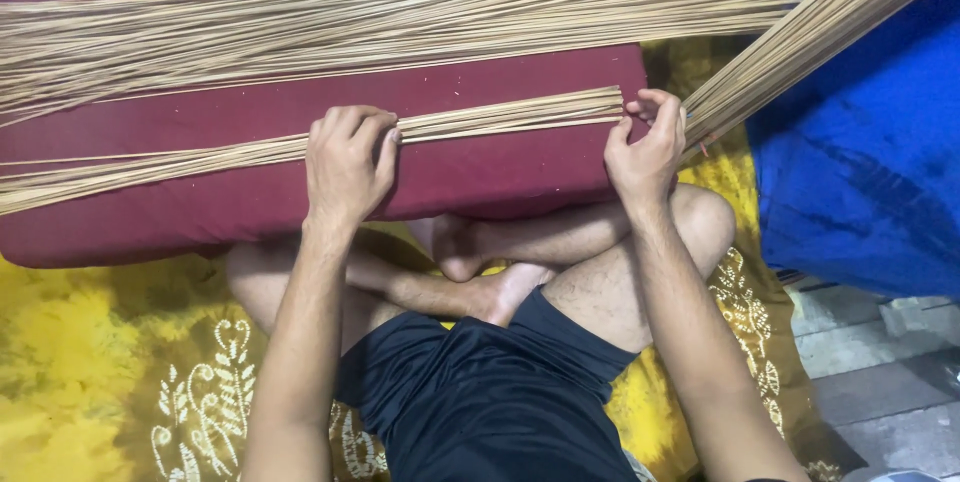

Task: Organizing and aligning thin wooden sticks into a bundle on a padded surface.

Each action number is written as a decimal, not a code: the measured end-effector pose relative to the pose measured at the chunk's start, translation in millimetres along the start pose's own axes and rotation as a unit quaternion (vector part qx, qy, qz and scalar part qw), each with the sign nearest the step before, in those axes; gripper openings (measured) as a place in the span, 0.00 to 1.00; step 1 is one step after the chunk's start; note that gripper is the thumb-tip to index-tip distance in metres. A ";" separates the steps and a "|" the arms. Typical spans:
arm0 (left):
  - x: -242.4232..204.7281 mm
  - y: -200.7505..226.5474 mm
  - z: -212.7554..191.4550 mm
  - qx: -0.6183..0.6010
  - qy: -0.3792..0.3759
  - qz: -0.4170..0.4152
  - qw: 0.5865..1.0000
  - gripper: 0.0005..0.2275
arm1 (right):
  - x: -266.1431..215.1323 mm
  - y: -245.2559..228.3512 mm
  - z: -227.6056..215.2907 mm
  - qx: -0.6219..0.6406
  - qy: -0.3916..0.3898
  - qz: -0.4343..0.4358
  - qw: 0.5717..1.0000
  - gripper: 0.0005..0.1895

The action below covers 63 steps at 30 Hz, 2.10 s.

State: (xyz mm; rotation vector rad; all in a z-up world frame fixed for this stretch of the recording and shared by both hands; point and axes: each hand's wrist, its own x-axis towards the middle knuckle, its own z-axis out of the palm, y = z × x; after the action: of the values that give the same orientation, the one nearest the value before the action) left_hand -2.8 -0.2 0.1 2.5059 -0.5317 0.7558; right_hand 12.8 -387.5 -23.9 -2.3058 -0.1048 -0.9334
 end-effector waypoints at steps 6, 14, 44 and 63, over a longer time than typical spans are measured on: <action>1.2 -1.5 -4.1 -0.034 -0.015 -0.021 0.999 0.05 | 8.2 -7.0 -1.0 -0.008 -0.019 -0.057 0.998 0.23; 21.5 -12.3 -14.1 -0.070 -0.059 -0.066 0.994 0.09 | 42.6 -55.4 21.5 0.019 -0.078 -0.139 0.987 0.17; 65.1 -122.2 3.3 0.171 0.011 -0.067 0.983 0.03 | 76.4 -144.6 131.5 0.029 -0.231 -0.274 0.933 0.07; 13.6 -25.6 -67.6 0.152 0.066 0.048 0.985 0.10 | 78.0 -131.0 97.0 -0.074 -0.161 -0.400 0.899 0.07</action>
State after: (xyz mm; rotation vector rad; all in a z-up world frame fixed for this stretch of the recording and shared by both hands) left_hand -7.8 53.5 50.0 2.6947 -0.5261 1.1046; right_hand 89.9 -238.8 43.9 -2.5630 -1.2377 -0.9275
